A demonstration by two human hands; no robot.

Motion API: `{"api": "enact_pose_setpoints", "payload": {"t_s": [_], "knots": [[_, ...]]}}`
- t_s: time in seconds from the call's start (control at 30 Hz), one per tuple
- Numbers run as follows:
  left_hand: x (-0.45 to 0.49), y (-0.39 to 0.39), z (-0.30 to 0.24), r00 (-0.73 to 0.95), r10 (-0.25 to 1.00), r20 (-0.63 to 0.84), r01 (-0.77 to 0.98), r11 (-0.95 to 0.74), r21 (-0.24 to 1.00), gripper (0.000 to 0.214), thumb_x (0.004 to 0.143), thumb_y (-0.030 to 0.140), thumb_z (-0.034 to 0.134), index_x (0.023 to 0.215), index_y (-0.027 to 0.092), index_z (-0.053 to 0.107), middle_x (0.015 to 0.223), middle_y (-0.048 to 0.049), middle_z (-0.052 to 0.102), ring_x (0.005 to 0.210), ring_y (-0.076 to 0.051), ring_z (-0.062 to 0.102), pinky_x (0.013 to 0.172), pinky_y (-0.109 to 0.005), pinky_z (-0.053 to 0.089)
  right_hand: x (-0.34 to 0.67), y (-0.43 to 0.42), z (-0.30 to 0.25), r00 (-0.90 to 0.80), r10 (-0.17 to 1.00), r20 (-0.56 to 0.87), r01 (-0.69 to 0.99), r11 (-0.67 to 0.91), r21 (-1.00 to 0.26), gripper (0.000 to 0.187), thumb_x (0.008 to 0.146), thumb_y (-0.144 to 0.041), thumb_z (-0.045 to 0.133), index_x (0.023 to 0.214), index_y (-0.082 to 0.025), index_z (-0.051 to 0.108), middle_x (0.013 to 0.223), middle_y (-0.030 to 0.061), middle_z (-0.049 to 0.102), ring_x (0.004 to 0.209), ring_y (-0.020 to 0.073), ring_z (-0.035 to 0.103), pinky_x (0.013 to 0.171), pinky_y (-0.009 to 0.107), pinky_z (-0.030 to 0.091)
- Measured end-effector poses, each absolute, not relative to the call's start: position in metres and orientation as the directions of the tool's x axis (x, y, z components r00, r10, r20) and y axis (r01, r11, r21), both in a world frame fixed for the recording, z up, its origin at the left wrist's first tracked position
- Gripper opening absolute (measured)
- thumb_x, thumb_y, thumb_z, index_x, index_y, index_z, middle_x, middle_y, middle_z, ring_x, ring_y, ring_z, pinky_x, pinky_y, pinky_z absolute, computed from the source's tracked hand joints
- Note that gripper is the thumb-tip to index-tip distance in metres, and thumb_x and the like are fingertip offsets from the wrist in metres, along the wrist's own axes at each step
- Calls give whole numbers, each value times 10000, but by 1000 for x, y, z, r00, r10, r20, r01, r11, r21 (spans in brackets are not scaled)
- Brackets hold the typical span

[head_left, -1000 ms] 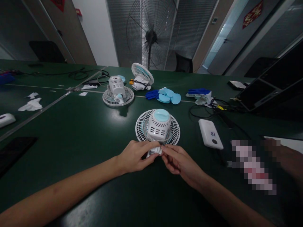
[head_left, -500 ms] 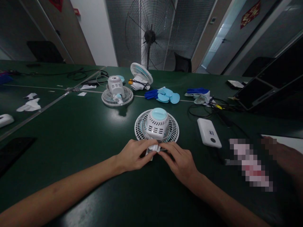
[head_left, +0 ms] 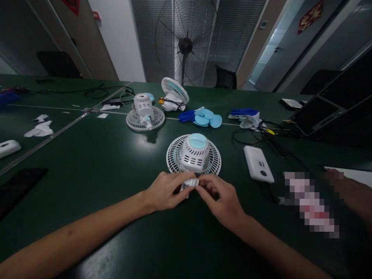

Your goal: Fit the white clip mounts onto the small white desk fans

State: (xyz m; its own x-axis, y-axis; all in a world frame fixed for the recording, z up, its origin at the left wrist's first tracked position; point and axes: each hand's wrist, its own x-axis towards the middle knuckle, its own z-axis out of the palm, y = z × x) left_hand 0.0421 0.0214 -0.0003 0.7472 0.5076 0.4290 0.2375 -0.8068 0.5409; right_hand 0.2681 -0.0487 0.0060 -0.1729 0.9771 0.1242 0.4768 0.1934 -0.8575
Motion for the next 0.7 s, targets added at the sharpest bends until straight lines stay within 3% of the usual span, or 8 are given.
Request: {"api": "enact_pose_setpoints", "payload": {"t_s": [0.07,0.13,0.23,0.33,0.43,0.53,0.6,0.7], "knots": [[42,21,0,743,513,429,239,-803,547,297,1050,314,525,1321,197,554,943,-26,715,663,-115,648,589,-206,500,274,-50,1,-268,901,342,652,431,-624,295,1008,-382,614,1241,-202,639,992,73,719,736,157,667,646,286,526],[42,22,0,741,511,437,238,-807,540,305,1050,317,525,1329,195,544,943,-23,712,653,-112,640,590,-209,499,279,-49,-3,-328,834,444,721,525,-453,315,1044,-331,560,1319,-185,606,1119,111,730,804,172,700,695,301,549],[42,22,-1,749,499,436,234,-815,531,310,1051,317,521,1334,193,536,961,-28,708,674,-120,645,616,-223,512,281,-48,-3,-356,783,510,742,568,-355,263,1065,-281,514,1279,-197,641,1181,114,740,932,199,732,755,311,564],[43,21,-1,755,489,437,225,-819,528,295,1052,313,516,1320,193,545,961,-34,708,711,-137,658,636,-236,520,275,-48,0,-288,858,424,668,498,-553,206,1046,-320,550,1145,-220,700,1084,87,757,923,204,730,744,309,558],[42,22,-1,757,487,435,223,-819,528,314,1052,310,515,1343,196,539,993,-46,715,733,-144,666,637,-237,521,264,-49,5,-172,985,7,335,65,-940,287,1028,-459,550,928,-211,655,777,10,682,577,121,622,500,238,458],[41,22,-1,759,489,430,229,-819,527,320,1053,311,511,1351,196,537,989,-46,715,723,-137,664,627,-230,517,256,-48,10,-293,894,-339,-40,-366,-930,375,1001,-561,542,872,-210,570,741,-31,603,432,58,460,365,188,263],[41,22,0,765,491,416,235,-814,531,305,1058,319,497,1330,190,550,965,-43,712,715,-133,663,624,-226,516,256,-48,13,-270,904,-331,-31,-352,-935,368,984,-570,571,907,-210,585,735,-33,598,444,61,469,368,184,269],[42,22,2,764,494,415,231,-810,539,296,1065,333,478,1306,183,564,963,-46,712,716,-130,667,632,-226,526,265,-49,12,-142,990,17,343,66,-937,262,980,-468,627,1054,-220,666,779,6,671,590,123,614,497,233,450]]}}
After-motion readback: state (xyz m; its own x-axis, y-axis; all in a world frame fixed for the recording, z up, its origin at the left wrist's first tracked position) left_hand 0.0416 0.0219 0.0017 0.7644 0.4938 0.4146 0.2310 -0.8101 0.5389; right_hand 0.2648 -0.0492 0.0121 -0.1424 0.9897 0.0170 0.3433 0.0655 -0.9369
